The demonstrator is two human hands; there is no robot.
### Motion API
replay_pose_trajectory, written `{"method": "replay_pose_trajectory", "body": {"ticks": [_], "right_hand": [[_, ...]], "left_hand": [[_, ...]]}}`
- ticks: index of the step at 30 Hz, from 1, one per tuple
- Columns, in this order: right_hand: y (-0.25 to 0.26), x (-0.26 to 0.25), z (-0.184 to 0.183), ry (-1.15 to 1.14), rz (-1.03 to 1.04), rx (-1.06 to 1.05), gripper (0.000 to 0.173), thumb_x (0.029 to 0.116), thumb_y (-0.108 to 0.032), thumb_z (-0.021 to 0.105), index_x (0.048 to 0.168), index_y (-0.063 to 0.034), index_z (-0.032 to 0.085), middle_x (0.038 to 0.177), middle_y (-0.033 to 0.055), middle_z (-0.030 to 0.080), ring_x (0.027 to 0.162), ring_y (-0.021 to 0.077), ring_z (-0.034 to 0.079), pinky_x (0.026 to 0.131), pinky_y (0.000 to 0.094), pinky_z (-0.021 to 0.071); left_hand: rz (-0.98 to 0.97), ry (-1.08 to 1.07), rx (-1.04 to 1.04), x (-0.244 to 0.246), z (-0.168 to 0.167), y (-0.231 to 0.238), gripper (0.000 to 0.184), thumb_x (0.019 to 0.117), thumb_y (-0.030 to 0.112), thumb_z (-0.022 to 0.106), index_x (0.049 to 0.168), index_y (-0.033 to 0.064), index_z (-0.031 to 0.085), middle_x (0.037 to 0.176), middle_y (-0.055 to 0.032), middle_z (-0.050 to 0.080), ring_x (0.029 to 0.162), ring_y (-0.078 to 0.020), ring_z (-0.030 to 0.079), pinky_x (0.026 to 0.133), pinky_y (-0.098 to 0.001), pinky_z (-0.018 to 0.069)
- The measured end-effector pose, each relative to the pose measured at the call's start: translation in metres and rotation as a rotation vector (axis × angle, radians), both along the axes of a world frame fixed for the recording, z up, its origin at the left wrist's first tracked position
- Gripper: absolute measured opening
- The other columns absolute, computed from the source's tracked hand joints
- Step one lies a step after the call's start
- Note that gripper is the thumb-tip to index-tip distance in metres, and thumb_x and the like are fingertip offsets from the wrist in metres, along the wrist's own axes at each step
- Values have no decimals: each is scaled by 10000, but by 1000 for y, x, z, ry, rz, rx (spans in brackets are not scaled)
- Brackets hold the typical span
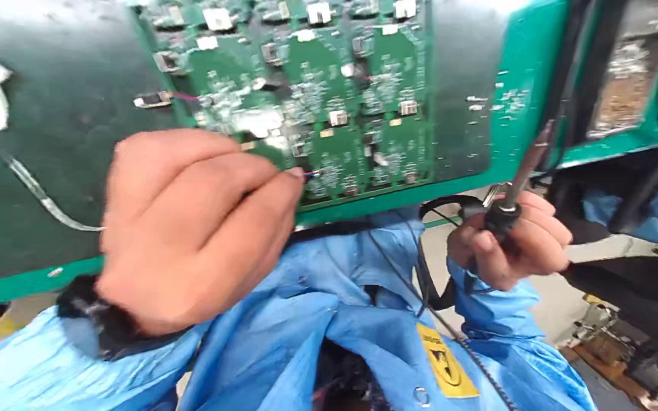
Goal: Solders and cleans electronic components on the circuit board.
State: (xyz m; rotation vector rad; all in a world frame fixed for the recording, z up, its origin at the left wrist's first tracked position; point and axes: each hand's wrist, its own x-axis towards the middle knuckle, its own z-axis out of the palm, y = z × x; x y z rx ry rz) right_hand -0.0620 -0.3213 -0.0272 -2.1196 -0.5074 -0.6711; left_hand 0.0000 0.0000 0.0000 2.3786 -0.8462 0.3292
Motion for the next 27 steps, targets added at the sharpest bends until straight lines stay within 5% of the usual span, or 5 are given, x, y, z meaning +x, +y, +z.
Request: {"method": "replay_pose_trajectory", "body": {"ticks": [4, 8, 17, 23, 27], "right_hand": [[-16, 0, -23, -115, -158, -203, 117, 963, -140, 693, 1074, -147, 656, 799, 28, 474, 718, 137, 485, 740, 290, 447], [-24, -4, -39, -136, -193, -422, 321, 976, -94, 651, 1293, -138, 655, 1139, 91, 508, 1083, 222, 531, 1014, 356, 460], [-61, 2, 20, -87, -309, 354, 298, 1065, -264, 540, 1283, -141, 700, 1069, -13, 705, 833, 108, 664, 704, 313, 584], [-104, 6, 32, -58, -367, -463, 243, 941, -45, 650, 1156, 6, 752, 1051, 197, 648, 1006, 260, 632, 894, 349, 541], [-119, 2, 43, 47, -203, -521, 228, 927, -30, 649, 1117, -15, 774, 1028, 201, 646, 1025, 293, 620, 921, 383, 526]], "left_hand": [[19, 38, 25, -3, -5, 6, 178, 995, 87, 641, 1107, -16, 732, 1018, -227, 713, 1017, -402, 671, 928, -552, 508], [19, 14, 12, 0, -3, 2, 173, 991, 90, 650, 1082, -28, 735, 1001, -236, 713, 1017, -406, 671, 938, -546, 506], [19, -7, -22, 2, -1, -1, 202, 1004, 150, 657, 1118, 6, 742, 972, -229, 716, 966, -384, 679, 914, -517, 504], [87, 3, -37, -4, 4, 13, 270, 1013, 212, 648, 1168, 4, 722, 1014, -250, 711, 1001, -393, 670, 938, -512, 486], [158, 13, -31, -10, -2, 38, 284, 1026, 205, 626, 1191, -10, 710, 1066, -260, 722, 1045, -387, 693, 961, -500, 521]]}}
